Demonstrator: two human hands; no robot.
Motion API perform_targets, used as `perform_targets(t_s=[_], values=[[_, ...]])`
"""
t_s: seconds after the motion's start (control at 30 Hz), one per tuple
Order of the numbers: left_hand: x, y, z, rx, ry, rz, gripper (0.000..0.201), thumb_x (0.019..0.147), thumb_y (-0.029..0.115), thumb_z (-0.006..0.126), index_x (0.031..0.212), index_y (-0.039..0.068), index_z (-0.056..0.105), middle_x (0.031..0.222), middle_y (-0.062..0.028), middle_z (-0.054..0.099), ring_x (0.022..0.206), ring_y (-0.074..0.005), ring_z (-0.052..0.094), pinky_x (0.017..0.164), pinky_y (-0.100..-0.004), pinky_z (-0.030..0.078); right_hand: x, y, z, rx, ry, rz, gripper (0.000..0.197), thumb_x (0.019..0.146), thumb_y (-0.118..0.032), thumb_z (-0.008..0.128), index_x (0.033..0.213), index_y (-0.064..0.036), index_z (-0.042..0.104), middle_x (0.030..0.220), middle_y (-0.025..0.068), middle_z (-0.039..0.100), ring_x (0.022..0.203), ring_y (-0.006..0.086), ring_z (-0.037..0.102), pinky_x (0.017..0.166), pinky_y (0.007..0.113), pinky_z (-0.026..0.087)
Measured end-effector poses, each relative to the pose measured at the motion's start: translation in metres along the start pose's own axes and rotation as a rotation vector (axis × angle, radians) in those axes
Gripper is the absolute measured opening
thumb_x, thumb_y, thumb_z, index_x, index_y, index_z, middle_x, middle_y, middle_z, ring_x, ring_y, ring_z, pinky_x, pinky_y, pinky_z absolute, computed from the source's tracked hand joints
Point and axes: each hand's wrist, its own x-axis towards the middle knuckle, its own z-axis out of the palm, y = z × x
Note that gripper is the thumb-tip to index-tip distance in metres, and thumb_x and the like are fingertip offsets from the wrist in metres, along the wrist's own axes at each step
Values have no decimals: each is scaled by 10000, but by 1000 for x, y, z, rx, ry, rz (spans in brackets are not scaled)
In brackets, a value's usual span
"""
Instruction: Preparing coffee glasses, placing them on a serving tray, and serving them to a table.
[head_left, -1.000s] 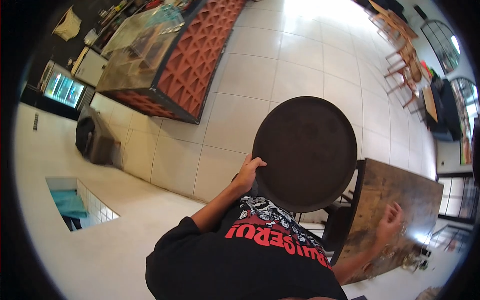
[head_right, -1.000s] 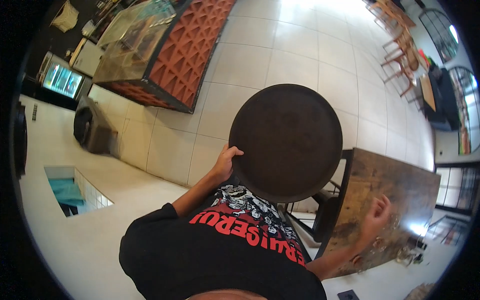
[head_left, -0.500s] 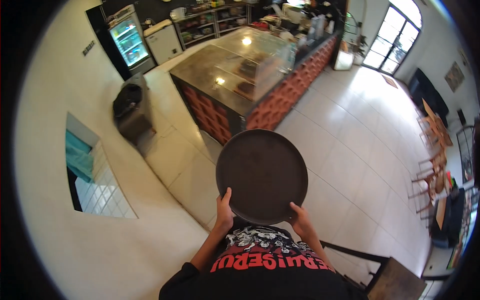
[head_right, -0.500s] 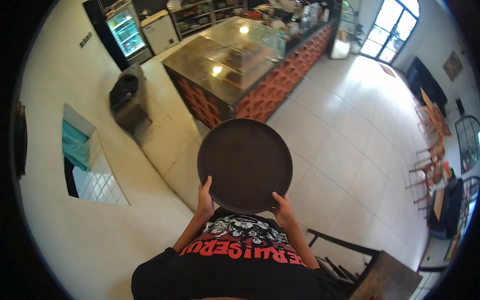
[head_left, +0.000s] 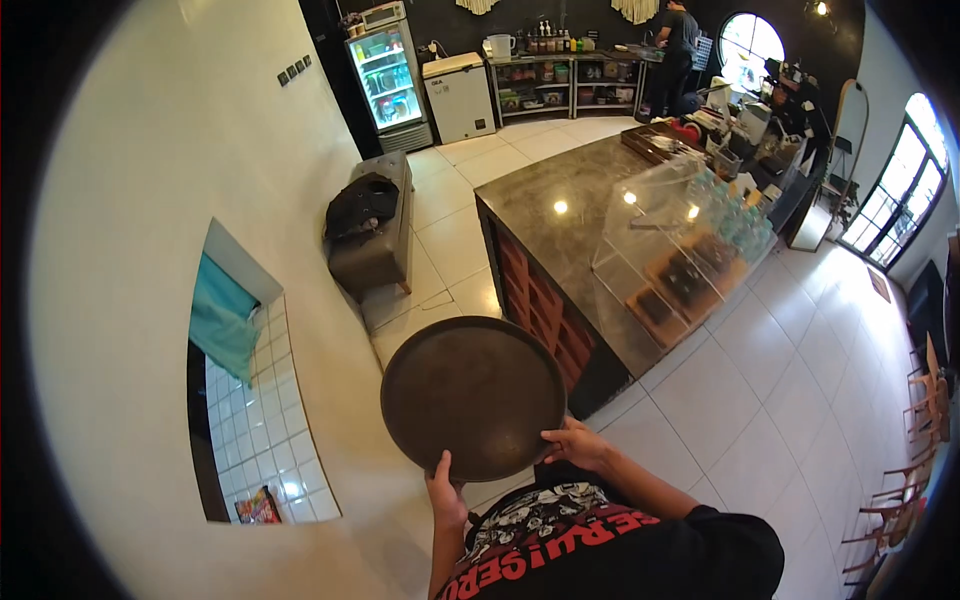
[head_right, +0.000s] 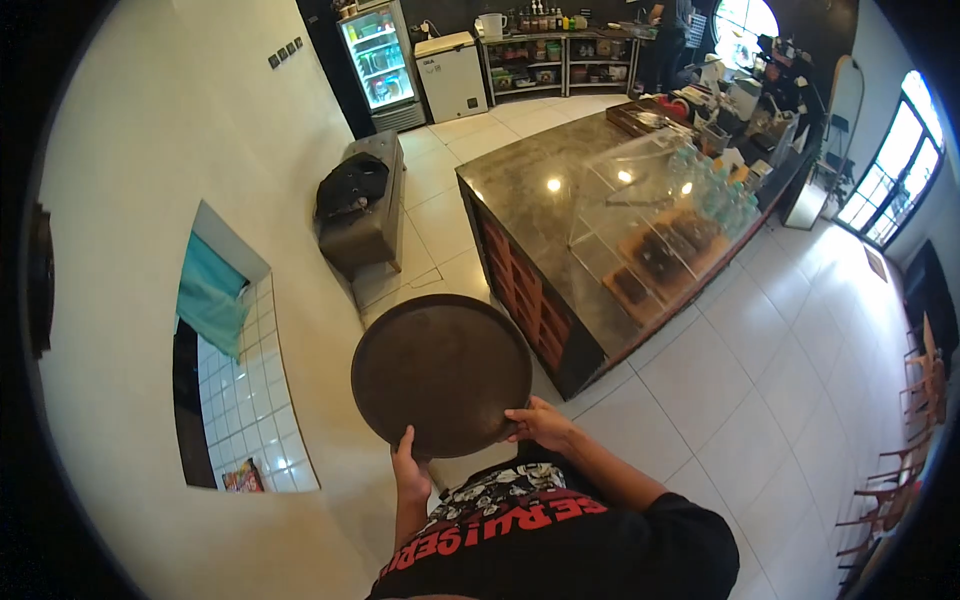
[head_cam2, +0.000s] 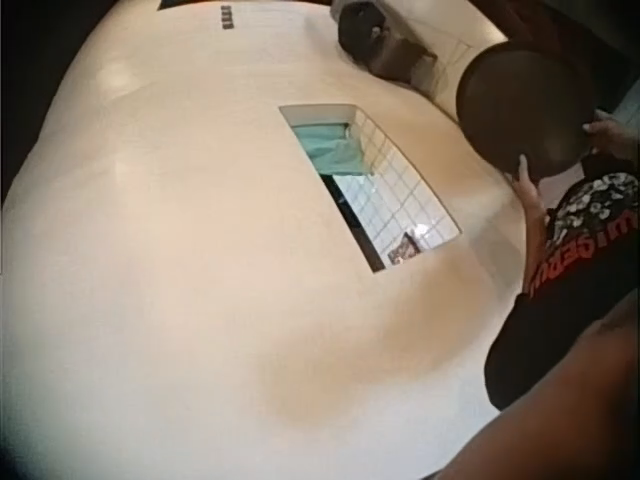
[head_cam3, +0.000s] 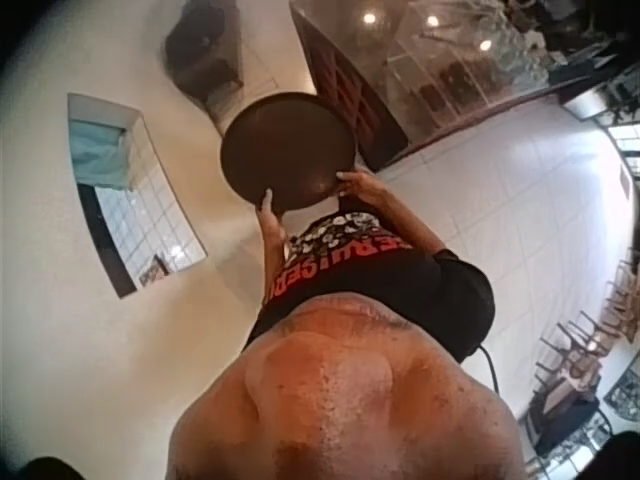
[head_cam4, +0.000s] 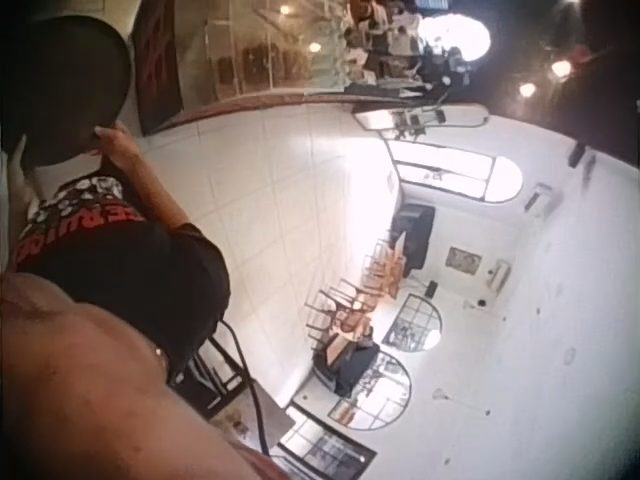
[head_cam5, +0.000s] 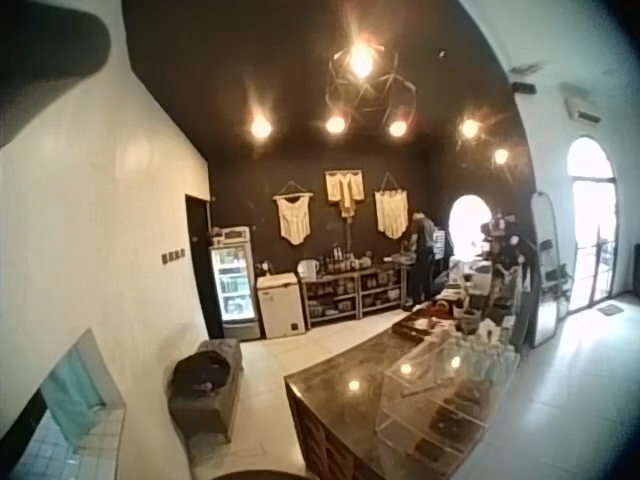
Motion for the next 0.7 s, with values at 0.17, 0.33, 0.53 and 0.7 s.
perform_targets(t_s=[0.17, 0.33, 0.53, 0.7], values=[[64, 12, 47, 113, 28, 42, 463, 1010, 318, 565, 1399, 83, 476, 1309, -82, 615, 1138, -244, 618, 902, -411, 524, 80, -63, -19, -31, -37, 13, 385, 954, -135, 651, 1307, -66, 515, 1131, 96, 695, 881, 239, 718, 746, 330, 582], [124, 25, 78, 229, -30, 7, 499, 1039, 409, 481, 1357, 24, 464, 1157, -205, 681, 994, -259, 672, 759, -370, 542, 136, -133, -1, -33, 141, -193, 459, 969, -140, 628, 1378, -90, 424, 1245, 98, 602, 929, 200, 666, 757, 354, 581], [221, 45, 97, 330, -142, -103, 396, 1046, 364, 476, 1264, 39, 539, 1123, -168, 703, 950, -234, 685, 748, -350, 547, 217, -164, -40, 242, 422, -398, 304, 972, -115, 613, 1255, -82, 504, 1148, 82, 670, 991, 244, 682, 764, 356, 575], [323, 78, 109, 361, -188, -101, 287, 1052, 293, 485, 1109, 51, 628, 1021, -138, 737, 877, -208, 715, 697, -323, 566, 271, -199, -65, 400, 565, -542, 366, 956, -86, 631, 1273, -82, 448, 1145, 99, 645, 975, 263, 682, 792, 397, 583]])
